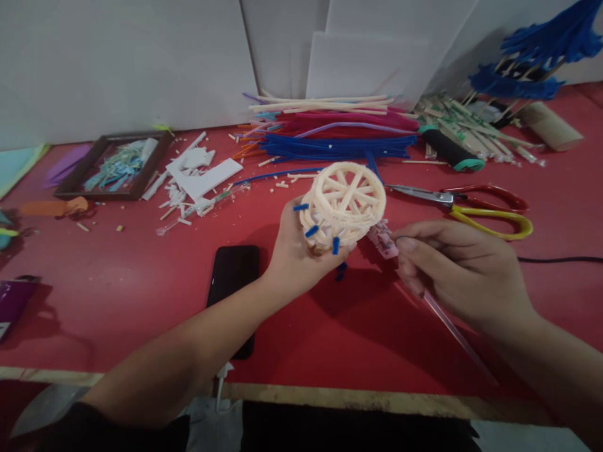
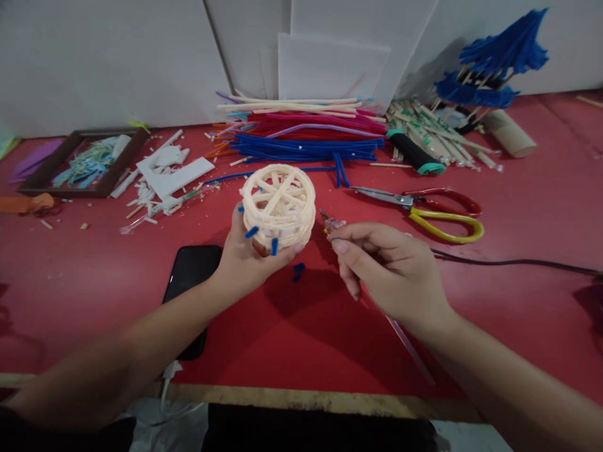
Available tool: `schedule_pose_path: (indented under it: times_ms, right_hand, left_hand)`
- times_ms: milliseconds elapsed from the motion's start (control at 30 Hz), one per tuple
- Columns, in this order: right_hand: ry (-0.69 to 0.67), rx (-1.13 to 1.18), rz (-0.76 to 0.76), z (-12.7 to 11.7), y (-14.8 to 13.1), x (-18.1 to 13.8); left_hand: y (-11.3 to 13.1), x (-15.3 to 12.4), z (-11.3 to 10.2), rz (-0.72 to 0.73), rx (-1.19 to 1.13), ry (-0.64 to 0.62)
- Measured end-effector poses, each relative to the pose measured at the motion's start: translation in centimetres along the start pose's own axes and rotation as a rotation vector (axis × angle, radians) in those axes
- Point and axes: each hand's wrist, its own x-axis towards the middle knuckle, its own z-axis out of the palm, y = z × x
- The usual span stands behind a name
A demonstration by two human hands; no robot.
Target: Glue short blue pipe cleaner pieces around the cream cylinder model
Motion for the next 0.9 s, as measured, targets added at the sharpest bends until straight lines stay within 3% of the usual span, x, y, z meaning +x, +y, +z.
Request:
schedule_pose_path:
  times_ms: [300,533,900]
  right_hand:
    - [-0.024,0.204,0.055,0.02,0.33,-0.10]
    - [0.037,0.172,0.075,0.25,-0.09,-0.09]
    - [0.015,0.157,0.025,0.07,0.31,-0.32]
  left_hand:
    - [0.05,0.13,0.17,-0.002,0.010,0.024]
    - [-0.18,0.12,-0.01,0.021,0.038,0.005]
    - [-0.17,0.06,-0.02,0.025,0.047,0.026]
